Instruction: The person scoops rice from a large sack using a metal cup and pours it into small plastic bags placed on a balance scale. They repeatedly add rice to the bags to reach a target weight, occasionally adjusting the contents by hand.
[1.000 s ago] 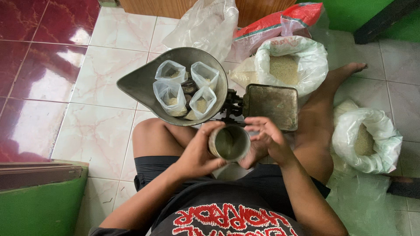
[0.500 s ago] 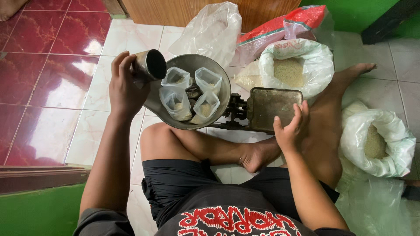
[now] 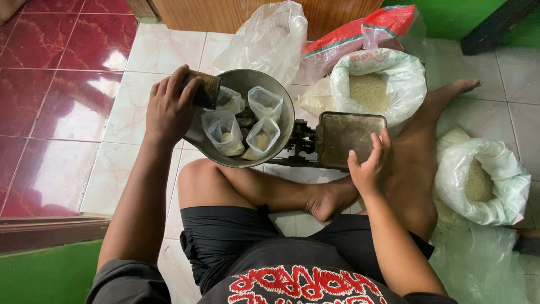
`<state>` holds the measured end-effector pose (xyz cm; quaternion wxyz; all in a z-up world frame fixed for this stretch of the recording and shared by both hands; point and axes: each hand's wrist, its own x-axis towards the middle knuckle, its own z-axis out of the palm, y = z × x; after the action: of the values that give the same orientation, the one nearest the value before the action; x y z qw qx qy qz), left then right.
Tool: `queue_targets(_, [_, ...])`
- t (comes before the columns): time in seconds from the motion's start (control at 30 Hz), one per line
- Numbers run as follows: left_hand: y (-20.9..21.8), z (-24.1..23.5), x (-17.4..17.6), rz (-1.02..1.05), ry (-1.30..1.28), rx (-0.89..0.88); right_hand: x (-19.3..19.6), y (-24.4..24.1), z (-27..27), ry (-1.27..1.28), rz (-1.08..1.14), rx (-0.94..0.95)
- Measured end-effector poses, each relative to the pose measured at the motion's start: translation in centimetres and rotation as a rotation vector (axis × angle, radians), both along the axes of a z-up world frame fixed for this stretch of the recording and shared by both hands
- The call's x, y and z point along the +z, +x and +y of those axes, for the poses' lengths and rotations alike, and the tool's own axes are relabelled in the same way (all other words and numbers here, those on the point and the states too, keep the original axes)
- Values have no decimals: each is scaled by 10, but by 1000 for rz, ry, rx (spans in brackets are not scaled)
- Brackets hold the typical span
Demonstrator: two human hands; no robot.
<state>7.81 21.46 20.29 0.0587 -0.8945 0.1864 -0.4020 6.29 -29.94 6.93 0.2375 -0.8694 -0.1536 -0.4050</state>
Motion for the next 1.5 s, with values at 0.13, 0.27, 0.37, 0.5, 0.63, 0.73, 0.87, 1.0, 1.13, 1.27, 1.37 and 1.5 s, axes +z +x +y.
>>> queue_targets(0.13, [3, 2, -1, 38, 22, -40, 1, 0, 1, 35, 6, 18])
queue_targets(0.27, [2, -2, 6, 0, 51, -77, -1, 0, 0, 12, 15, 13])
queue_targets(0.37, [0, -6, 14, -21, 96, -100, -1, 0, 0, 19, 28, 14])
queue_targets(0.5, [-4, -10, 22, -49, 131, -99, -4, 1, -1, 26, 40, 27])
queue_targets(0.63, [-14, -19, 32, -102, 74, -75, 3, -2, -1, 1, 46, 9])
queue_targets(0.73, [-23, -25, 37, -116, 39, -28, 6, -4, 0, 45, 75, 32])
queue_targets(0.87, [-31, -30, 36, -91, -78, 44, 8, -7, -1, 74, 97, 69])
queue_targets(1.0, [-63, -75, 61, 176, -619, 30, 51, -29, 24, 114, 127, 229])
queue_targets(1.13, [-104, -162, 56, 307, -743, -266, 50, -52, 56, 369, 353, 513])
queue_targets(1.27, [-114, -226, 20, 490, -971, -694, 53, -64, 67, 1089, 809, 927])
queue_targets(1.37, [-107, -240, -19, 437, -1003, -737, 73, -57, 62, 1095, 897, 1017])
queue_targets(1.5, [-101, -244, -57, 357, -948, -745, 82, -46, 48, 860, 961, 1040])
